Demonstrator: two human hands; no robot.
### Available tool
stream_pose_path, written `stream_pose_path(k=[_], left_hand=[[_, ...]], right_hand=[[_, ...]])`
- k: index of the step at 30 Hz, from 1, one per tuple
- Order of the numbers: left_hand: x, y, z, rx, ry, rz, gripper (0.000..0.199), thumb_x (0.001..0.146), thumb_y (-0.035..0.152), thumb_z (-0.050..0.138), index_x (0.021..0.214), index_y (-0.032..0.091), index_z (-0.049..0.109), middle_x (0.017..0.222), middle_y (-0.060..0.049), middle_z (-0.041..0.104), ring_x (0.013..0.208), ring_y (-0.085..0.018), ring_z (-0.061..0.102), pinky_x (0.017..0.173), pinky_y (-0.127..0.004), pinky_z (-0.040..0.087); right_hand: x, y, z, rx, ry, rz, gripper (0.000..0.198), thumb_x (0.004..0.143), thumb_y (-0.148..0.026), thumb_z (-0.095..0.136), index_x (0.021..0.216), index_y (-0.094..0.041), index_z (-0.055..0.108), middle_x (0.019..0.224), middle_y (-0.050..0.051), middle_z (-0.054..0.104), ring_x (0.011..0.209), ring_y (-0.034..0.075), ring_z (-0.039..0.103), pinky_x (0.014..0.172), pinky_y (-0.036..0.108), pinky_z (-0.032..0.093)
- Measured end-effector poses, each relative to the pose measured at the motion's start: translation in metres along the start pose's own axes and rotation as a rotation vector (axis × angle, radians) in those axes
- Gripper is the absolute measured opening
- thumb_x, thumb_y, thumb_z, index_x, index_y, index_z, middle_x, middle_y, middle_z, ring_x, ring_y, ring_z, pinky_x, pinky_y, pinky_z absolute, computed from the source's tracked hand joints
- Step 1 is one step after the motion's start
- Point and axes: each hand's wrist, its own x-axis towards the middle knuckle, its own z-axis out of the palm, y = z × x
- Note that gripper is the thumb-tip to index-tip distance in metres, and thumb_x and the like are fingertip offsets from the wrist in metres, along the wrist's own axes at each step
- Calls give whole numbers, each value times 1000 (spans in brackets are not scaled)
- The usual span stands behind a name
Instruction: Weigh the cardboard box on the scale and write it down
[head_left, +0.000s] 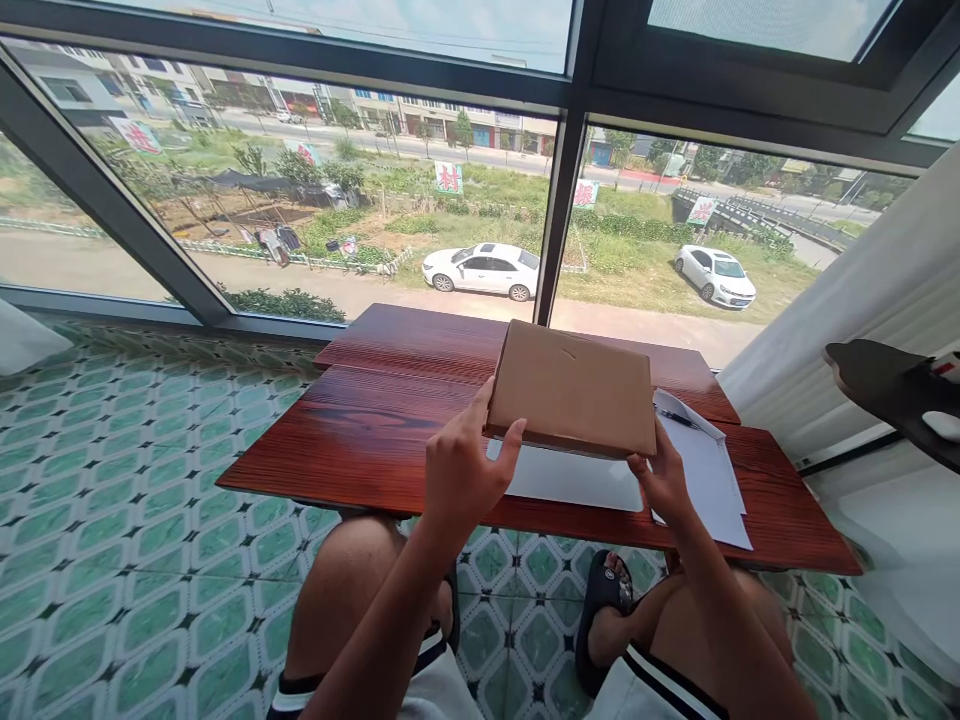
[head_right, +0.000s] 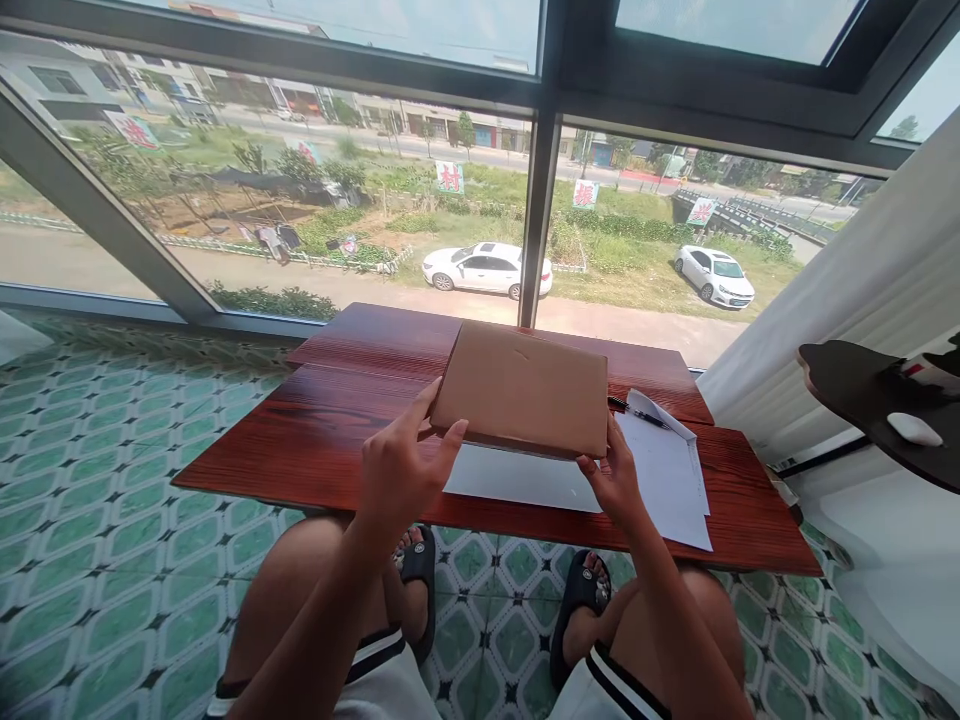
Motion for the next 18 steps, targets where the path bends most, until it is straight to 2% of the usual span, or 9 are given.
stream_pose_path(k=[3, 10, 14, 18], left_hand=[[-1, 3, 4, -71, -40, -10, 56, 91, 48, 50, 140, 21, 50, 118, -9, 71, 106, -27, 68, 93, -38, 51], [3, -2, 6, -465, -183, -85, 51, 96, 52, 39, 134, 24, 59, 126, -6, 69, 105, -23, 68, 85, -32, 55], [7, -7, 11, -584, -208, -126, 54, 95, 55, 40, 132, 21, 60, 124, -6, 69, 112, -24, 65, 91, -34, 56], [10, -12, 16, -752, -253, -171, 56, 95, 57, 41, 132, 20, 60, 131, -6, 65, 120, -25, 61, 90, -35, 59]], right_hand=[[-3, 5, -11, -85, 29, -25, 73, 88, -52, 63, 151, -21, 40, 154, 14, 39, 144, 31, 36, 119, 48, 32], [-6, 23, -32, -48, 18, -17, 71, 88, -50, 64, 150, -24, 41, 153, 13, 40, 144, 33, 35, 120, 52, 26], [-7, 21, -34, -7, 36, 13, 74, 87, -50, 66, 151, -22, 41, 155, 14, 37, 144, 33, 35, 119, 51, 28], [-7, 21, -34, -48, 48, 7, 74, 86, -52, 66, 148, -20, 44, 155, 14, 37, 142, 33, 37, 119, 51, 30]])
